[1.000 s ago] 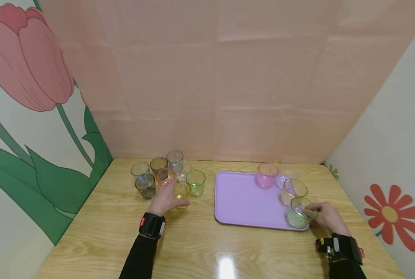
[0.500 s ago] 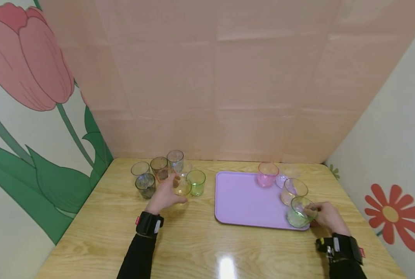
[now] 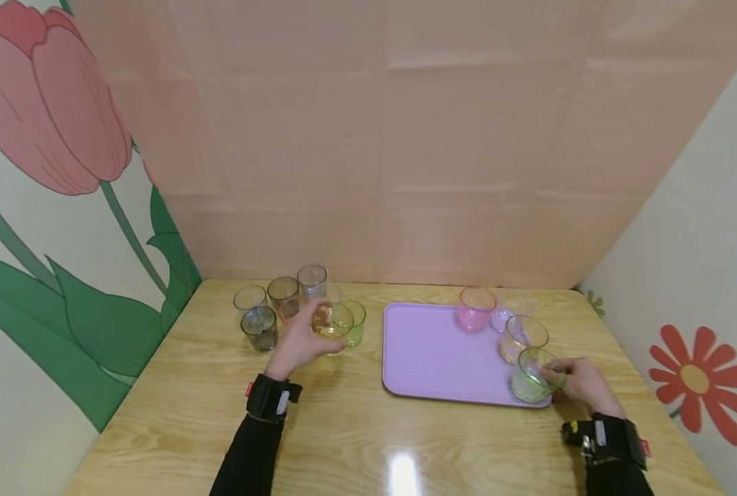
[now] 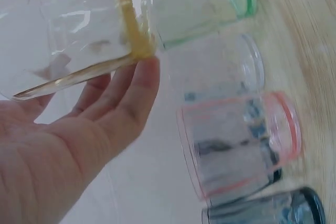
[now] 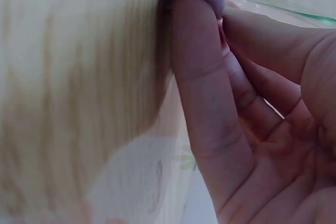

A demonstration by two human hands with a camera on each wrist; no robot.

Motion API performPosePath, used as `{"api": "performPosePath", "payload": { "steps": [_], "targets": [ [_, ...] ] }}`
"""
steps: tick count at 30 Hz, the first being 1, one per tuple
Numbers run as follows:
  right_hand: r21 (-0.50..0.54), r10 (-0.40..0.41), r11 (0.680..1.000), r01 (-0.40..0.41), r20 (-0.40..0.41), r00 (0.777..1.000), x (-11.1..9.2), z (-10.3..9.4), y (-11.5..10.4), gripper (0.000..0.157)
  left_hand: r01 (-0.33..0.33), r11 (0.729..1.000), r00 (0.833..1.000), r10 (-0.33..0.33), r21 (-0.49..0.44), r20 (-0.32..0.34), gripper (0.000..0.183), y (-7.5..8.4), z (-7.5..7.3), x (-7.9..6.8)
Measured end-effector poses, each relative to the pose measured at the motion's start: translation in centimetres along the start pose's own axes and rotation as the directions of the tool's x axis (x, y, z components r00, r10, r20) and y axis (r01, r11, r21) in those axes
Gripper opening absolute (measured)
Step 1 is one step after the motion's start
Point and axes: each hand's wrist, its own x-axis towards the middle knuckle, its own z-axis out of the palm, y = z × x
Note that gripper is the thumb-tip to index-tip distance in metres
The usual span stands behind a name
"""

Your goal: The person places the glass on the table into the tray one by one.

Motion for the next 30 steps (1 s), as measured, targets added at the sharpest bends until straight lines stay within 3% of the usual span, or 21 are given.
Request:
{"api": "performPosePath", "payload": {
  "steps": [9, 15, 22, 30],
  "targets": [
    [-0.001, -0.005, 1.0, 0.005, -0.009, 1.0, -0.1, -0.2, -0.1, 0.046, -0.058, 0.993, 0.998, 0.057, -0.101, -0.012, 0.085, 1.0, 1.7, 0.8],
    [0.022, 0.031, 0.999, -0.031, 0.002, 1.0, -0.1, -0.1, -0.1, 0.047, -0.121, 0.969, 0.992, 0.126, -0.215, 0.011, 0.08, 1.8, 3.6, 1.2],
    [0.016, 0.025, 1.0, -0.025, 0.008, 1.0, -0.4, 0.2, -0.1, 0.038, -0.141, 0.964, 0.987, 0.155, -0.224, 0.047, 0.077, 2.2, 5.7, 1.7],
    [0.03, 0.016, 0.999, -0.017, 0.018, 1.0, -0.2, -0.1, 0.0, 0.045, -0.156, 0.957, 0.986, 0.165, -0.246, 0.017, 0.077, 3.3, 6.3, 2.2]
  ]
}}
